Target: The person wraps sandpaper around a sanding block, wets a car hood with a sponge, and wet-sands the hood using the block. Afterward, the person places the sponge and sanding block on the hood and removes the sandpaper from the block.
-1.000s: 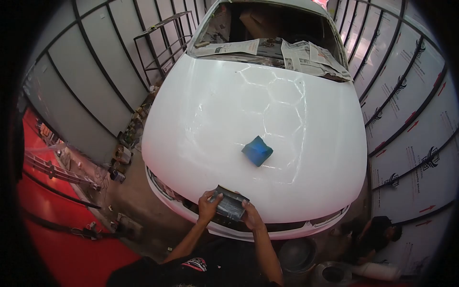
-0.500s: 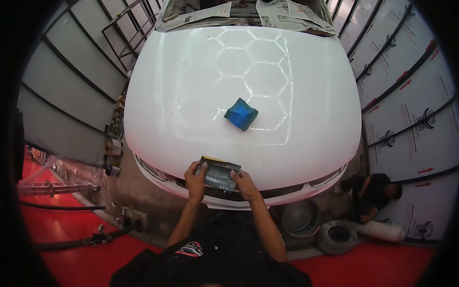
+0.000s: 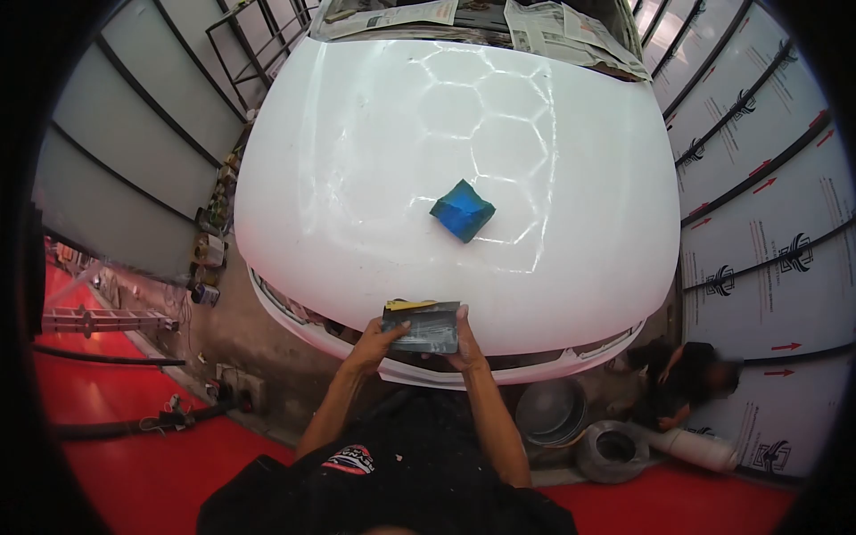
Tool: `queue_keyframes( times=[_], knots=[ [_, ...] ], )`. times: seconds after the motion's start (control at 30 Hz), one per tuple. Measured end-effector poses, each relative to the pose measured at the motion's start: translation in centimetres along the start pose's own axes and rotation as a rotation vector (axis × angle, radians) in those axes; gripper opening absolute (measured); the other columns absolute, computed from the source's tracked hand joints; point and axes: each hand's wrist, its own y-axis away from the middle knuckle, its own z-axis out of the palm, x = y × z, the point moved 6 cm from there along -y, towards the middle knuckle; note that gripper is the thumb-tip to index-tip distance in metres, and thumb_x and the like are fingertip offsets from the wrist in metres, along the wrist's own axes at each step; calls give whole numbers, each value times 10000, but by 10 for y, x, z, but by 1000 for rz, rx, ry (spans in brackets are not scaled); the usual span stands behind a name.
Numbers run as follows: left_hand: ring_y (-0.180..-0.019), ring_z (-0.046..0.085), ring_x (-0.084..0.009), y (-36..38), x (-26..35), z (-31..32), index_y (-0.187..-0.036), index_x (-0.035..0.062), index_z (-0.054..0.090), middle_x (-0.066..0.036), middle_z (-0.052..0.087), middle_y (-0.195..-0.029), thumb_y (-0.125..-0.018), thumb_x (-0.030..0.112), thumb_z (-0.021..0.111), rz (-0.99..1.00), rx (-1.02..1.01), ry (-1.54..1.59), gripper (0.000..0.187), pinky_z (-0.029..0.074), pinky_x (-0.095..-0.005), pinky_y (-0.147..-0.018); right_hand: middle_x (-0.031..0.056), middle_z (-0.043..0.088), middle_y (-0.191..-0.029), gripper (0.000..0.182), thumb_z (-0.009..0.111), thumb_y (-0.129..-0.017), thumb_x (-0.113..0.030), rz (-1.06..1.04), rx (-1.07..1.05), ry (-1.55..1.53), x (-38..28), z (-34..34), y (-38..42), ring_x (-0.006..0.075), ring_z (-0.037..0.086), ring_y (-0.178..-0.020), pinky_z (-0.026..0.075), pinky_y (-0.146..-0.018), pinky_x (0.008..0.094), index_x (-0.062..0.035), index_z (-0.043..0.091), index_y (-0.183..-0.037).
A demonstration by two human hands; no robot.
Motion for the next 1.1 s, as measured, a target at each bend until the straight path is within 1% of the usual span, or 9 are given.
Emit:
queue_keyframes(
  times=[0.23,0.4,0.53,0.63,0.67,0.77,0.8,0.93,1.1],
  knots=[
    [-1053,743,-130,10,14,8,-1298,-2,764,-51,801,-1193,-1026,51,805,150,58,80,281,587,-318,-980,230,752,-1361,906,402,-1095,-796,15,25,-114,21,-28,-2,329,828,-1026,738,-639,437,-48,513,-1593],
    [-1093,748,-139,18,18,-5,-1284,-33,767,-69,808,-1225,-1009,-2,795,357,198,-20,278,593,-330,-1042,154,782,-1162,445,683,-1110,-192,52,291,337,-1,-26,-2,231,820,-841,693,-602,318,-51,563,-1515],
    [-1114,756,-161,40,47,5,-1245,-3,800,-59,814,-1248,-995,30,799,472,257,-43,253,569,-393,-1112,141,786,-1173,466,698,-1102,-215,-104,378,496,-71,-13,-8,223,816,-824,674,-584,293,-51,579,-1521],
    [-1146,767,-258,79,116,36,-1216,69,823,-73,815,-1233,-915,99,853,1038,445,-813,304,551,-526,-1156,120,786,-1153,503,719,-1105,-287,-279,517,485,-141,-26,-21,217,811,-801,679,-596,296,-47,586,-1526],
    [-1217,735,-324,82,114,37,-1185,112,819,-97,783,-1253,-886,162,877,1097,465,-951,308,473,-616,-1233,123,779,-1169,513,722,-1105,-314,-339,513,398,-162,-32,-27,222,812,-823,697,-654,313,-50,584,-1523],
    [-1256,713,-296,100,111,49,-1167,147,843,-68,771,-1291,-860,184,878,1288,513,-1153,311,414,-606,-1279,142,770,-1164,508,760,-1087,-367,-407,523,-58,-203,-90,-53,276,829,-978,720,-820,351,-33,613,-1441],
    [-1255,693,-293,101,110,51,-1152,184,864,-59,742,-1234,-855,179,875,1316,520,-1143,297,357,-611,-1317,216,730,-1283,710,788,-1069,-310,-398,508,-68,-211,-87,-54,330,805,-1115,713,-912,421,-8,445,-1612],
    [-1213,685,-283,109,103,55,-1141,220,888,-45,703,-1138,-829,181,883,1345,588,-1144,315,361,-607,-1319,269,546,-1555,937,757,-1075,-191,-532,666,154,-210,-81,-51,406,745,-1253,681,-1006,501,-25,122,-1743],
    [-1217,692,-286,109,100,51,-1149,200,887,-59,719,-1168,-799,166,884,1316,598,-1147,352,360,-610,-1311,236,558,-1561,780,691,-1104,-148,-745,789,388,-201,-58,-43,369,734,-1273,660,-984,434,4,250,-1729]
  ],
)
